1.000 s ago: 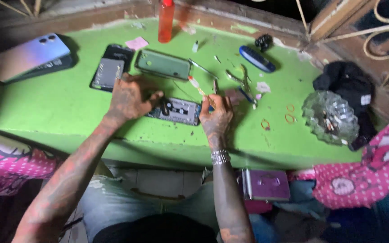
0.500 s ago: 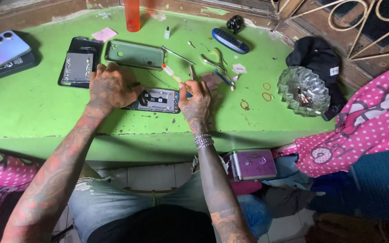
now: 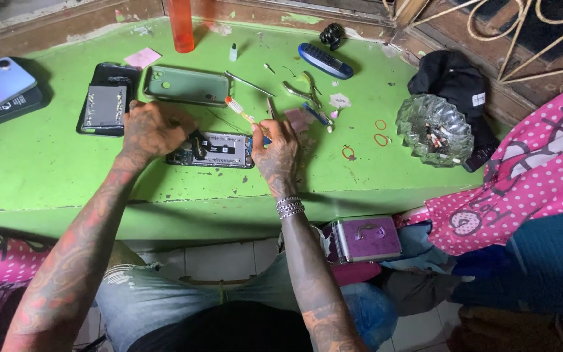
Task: Disassembling and cleaning components on the lower board of a smartphone using tweezers and a brush.
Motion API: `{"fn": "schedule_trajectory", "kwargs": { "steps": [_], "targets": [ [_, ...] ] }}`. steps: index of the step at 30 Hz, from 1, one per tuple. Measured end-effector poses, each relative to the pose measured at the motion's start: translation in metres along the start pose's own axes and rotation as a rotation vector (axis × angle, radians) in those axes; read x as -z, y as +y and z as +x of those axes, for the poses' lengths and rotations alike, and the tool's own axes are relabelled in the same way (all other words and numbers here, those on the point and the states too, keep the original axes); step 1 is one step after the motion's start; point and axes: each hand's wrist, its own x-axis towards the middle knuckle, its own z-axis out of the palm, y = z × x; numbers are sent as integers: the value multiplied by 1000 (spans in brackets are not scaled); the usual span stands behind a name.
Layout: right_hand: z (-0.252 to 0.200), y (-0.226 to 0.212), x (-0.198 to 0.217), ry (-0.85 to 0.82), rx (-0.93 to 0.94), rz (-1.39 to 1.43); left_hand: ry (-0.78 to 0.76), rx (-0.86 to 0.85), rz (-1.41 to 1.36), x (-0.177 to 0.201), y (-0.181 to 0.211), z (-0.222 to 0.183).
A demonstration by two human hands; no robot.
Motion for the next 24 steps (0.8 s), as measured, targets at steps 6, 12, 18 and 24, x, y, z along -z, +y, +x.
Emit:
{"fn": "schedule_trajectory", "kwargs": {
  "steps": [6, 12, 18, 24],
  "targets": [
    [6, -7, 9, 7, -15, 2, -162, 161, -831, 63, 10, -9],
    [8, -16, 12, -17, 3, 15, 287, -94, -979, -13, -31, 35],
    [8, -15, 10, -97, 114, 113, 284, -13, -1226, -47, -30, 52],
    [10, -24, 14, -215, 142, 166, 294, 39, -1319, -21, -2, 15]
  ]
}}
